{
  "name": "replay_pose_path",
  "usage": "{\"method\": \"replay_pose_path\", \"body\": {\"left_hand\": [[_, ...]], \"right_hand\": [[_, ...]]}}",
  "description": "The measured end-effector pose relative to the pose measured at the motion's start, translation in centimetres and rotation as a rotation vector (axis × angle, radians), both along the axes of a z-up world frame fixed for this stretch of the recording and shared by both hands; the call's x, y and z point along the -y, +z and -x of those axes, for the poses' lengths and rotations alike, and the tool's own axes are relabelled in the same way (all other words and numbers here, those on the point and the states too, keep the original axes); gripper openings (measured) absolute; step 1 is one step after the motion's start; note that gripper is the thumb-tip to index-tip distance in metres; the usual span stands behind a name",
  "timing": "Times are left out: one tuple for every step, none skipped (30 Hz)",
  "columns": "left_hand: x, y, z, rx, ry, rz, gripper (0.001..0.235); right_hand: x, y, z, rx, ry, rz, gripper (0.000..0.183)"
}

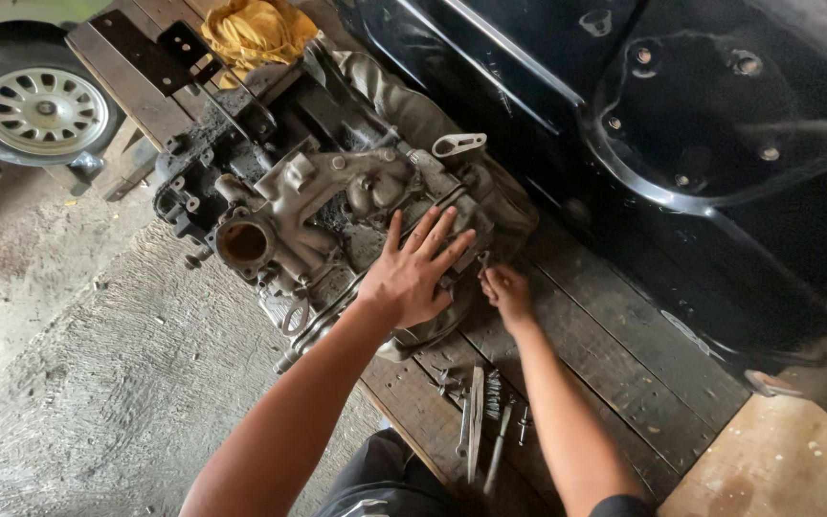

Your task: The person uses a wrench to tighten bolts on a disassembled engine block resting on a wooden workbench. They repeatedly reposition the wrench and apply force to secure the fasteners.

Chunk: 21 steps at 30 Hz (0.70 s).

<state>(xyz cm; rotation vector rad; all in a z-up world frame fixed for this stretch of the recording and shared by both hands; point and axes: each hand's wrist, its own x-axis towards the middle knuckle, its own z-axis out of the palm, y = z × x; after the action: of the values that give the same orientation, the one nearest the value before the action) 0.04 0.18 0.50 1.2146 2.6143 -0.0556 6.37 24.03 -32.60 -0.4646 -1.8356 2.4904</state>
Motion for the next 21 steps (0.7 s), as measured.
{"method": "replay_pose_path", "body": {"left_hand": [[0.0, 0.0, 0.0, -0.002, -0.003, -0.008, 0.094], [0.0, 0.0, 0.0, -0.004, -0.005, -0.016, 0.093], [0.0, -0.1, 0.0, 0.001, -0.003, -0.024, 0.093], [0.0, -0.1, 0.0, 0.005, 0.000, -0.032, 0.094], [0.0, -0.2, -0.1, 0.010, 0.003, -0.039, 0.094], [0.2, -0.3, -0.1, -0.001, 0.003, -0.054, 0.094], [0.2, -0.5, -0.1, -0.011, -0.001, -0.070, 0.094], [0.3, -0.6, -0.1, -0.020, -0.005, -0.086, 0.094], [0.3, -0.7, -0.2, -0.015, -0.002, -0.093, 0.094], [0.3, -0.7, -0.3, -0.010, 0.001, -0.099, 0.095], [0.4, -0.7, -0.2, -0.010, 0.006, -0.105, 0.096], [0.4, -0.6, -0.1, -0.013, 0.004, -0.111, 0.096], [0.4, -0.7, -0.2, -0.013, 0.004, -0.116, 0.096], [0.4, -0.7, -0.2, -0.013, 0.004, -0.122, 0.096], [0.4, -0.7, -0.2, -0.017, 0.003, -0.126, 0.096], [0.4, -0.8, -0.2, -0.022, 0.002, -0.131, 0.095], [0.4, -0.8, -0.2, -0.026, 0.002, -0.133, 0.095], [0.5, -0.8, -0.2, -0.028, 0.003, -0.133, 0.095], [0.4, -0.9, -0.2, -0.030, 0.002, -0.132, 0.095], [0.4, -0.9, -0.2, -0.031, 0.001, -0.132, 0.095], [0.3, -0.9, -0.2, -0.031, 0.004, -0.129, 0.095]], "right_hand": [[-1.3, 0.5, 0.4, -0.019, 0.063, -0.110, 0.030], [-2.5, 1.2, 0.7, -0.037, 0.125, -0.219, 0.032], [-3.6, 2.5, 1.0, -0.094, 0.136, -0.396, 0.031], [-4.4, 4.3, 1.3, -0.152, 0.146, -0.572, 0.030], [-4.5, 6.3, 1.8, -0.209, 0.157, -0.747, 0.029], [-5.0, 9.1, 2.0, -0.207, 0.160, -0.942, 0.028], [-6.1, 12.3, 1.8, -0.199, 0.160, -1.138, 0.029], [-6.5, 15.4, 1.6, -0.200, 0.149, -1.228, 0.026], [-6.8, 18.1, 1.4, -0.198, 0.136, -1.319, 0.024], [-6.5, 20.1, 1.2, -0.195, 0.122, -1.411, 0.022], [-6.2, 21.3, 0.9, -0.249, 0.051, -1.401, 0.022], [-6.3, 22.0, 0.5, -0.304, -0.020, -1.390, 0.022], [-6.5, 22.1, -0.2, -0.358, -0.086, -1.378, 0.022], [-6.1, 21.2, -0.6, -0.289, -0.134, -1.226, 0.022], [-5.3, 19.8, -0.9, -0.223, -0.178, -1.073, 0.022], [-5.1, 18.4, -1.6, -0.158, -0.218, -0.919, 0.024], [-4.2, 16.7, -2.4, -0.007, -0.252, -0.614, 0.026], [-2.5, 14.6, -3.0, 0.140, -0.279, -0.305, 0.029], [-0.9, 12.7, -3.4, 0.195, -0.298, -0.126, 0.021], [0.7, 10.9, -3.4, 0.248, -0.315, 0.054, 0.013], [2.4, 9.2, -3.6, 0.219, -0.265, 0.112, 0.015]]}}
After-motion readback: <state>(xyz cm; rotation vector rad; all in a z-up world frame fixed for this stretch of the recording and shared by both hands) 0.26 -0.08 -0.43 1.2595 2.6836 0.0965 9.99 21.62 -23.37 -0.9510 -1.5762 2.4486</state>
